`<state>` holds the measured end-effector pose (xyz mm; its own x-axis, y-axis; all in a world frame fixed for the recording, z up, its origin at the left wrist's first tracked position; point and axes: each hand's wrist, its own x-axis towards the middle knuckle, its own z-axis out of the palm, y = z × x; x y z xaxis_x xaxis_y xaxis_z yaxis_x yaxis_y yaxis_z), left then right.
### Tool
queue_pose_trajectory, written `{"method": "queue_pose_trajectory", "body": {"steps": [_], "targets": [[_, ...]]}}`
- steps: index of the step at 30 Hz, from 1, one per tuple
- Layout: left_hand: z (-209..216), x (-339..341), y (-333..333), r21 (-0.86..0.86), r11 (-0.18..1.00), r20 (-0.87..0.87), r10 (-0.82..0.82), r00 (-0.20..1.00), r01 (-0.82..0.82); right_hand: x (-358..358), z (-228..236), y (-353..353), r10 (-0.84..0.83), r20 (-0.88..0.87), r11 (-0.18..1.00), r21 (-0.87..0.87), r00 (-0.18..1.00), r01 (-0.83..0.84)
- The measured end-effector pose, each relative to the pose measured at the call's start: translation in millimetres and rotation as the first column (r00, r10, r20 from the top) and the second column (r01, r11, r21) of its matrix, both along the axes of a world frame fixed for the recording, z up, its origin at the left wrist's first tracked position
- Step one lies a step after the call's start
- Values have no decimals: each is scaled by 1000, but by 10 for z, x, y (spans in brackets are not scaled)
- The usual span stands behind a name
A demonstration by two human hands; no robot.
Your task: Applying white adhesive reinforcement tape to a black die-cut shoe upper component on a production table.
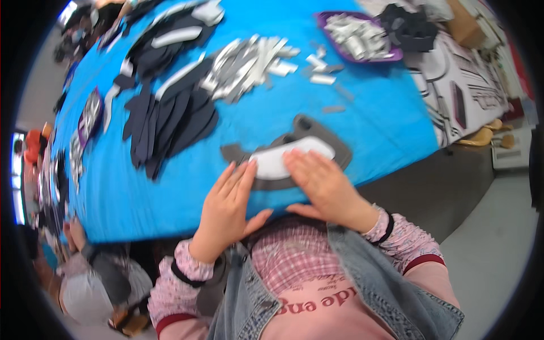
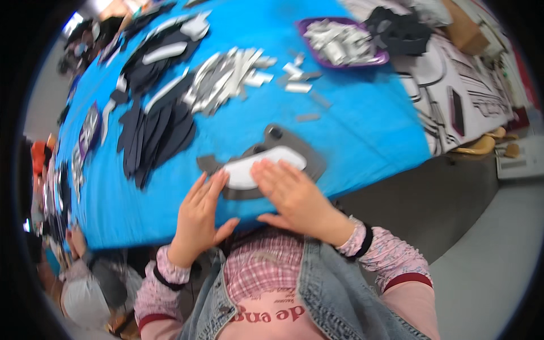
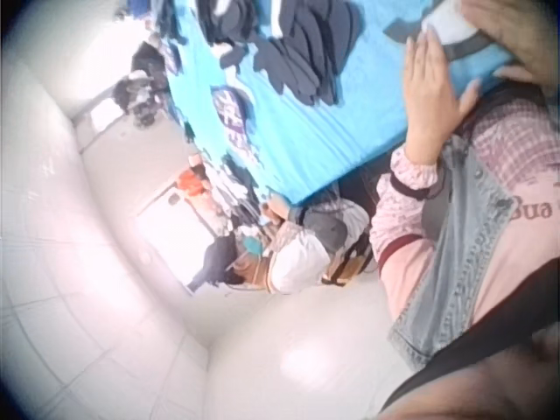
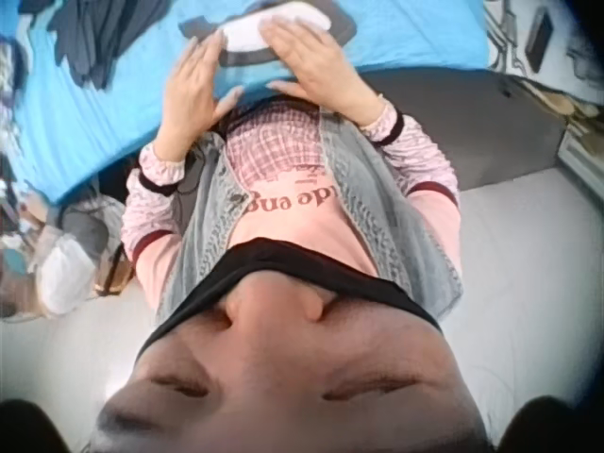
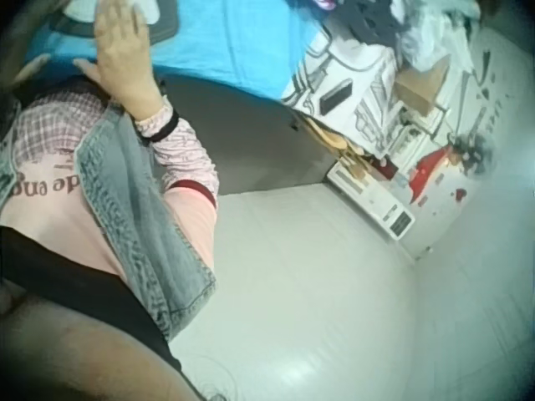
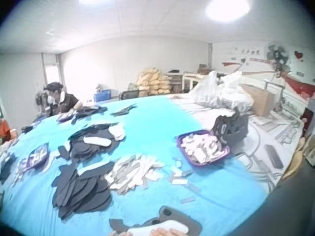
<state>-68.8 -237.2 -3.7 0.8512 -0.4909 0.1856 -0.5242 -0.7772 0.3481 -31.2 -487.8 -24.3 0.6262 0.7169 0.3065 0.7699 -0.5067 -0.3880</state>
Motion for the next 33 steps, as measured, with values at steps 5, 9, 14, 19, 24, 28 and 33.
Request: {"method": "queue_pose_trajectory", "body": {"steps": [5,9,14,19,24,28,33], "targets": [[45,22,67,-179,981,106,99,989,-79,-59,24,-77,68,224,998,1,972,-70],[79,66,123,-243,934,229,318,920,-262,-34,310,-249,87,423,996,-26,902,-84],[186,86,142,-234,912,279,395,875,-337,627,866,-1045,-421,379,898,303,824,319],[218,77,96,-218,941,257,313,914,-260,1856,939,-1889,-352,-604,170,710,715,684],[232,44,103,-209,944,205,298,932,-256,2684,641,-2379,-292,-729,93,623,620,777],[253,41,117,-202,952,190,269,944,-230,2927,362,-2530,-299,-769,172,539,565,825],[472,-51,118,-386,895,16,249,968,-223,2923,230,-2709,-773,-539,335,101,335,937]]}}
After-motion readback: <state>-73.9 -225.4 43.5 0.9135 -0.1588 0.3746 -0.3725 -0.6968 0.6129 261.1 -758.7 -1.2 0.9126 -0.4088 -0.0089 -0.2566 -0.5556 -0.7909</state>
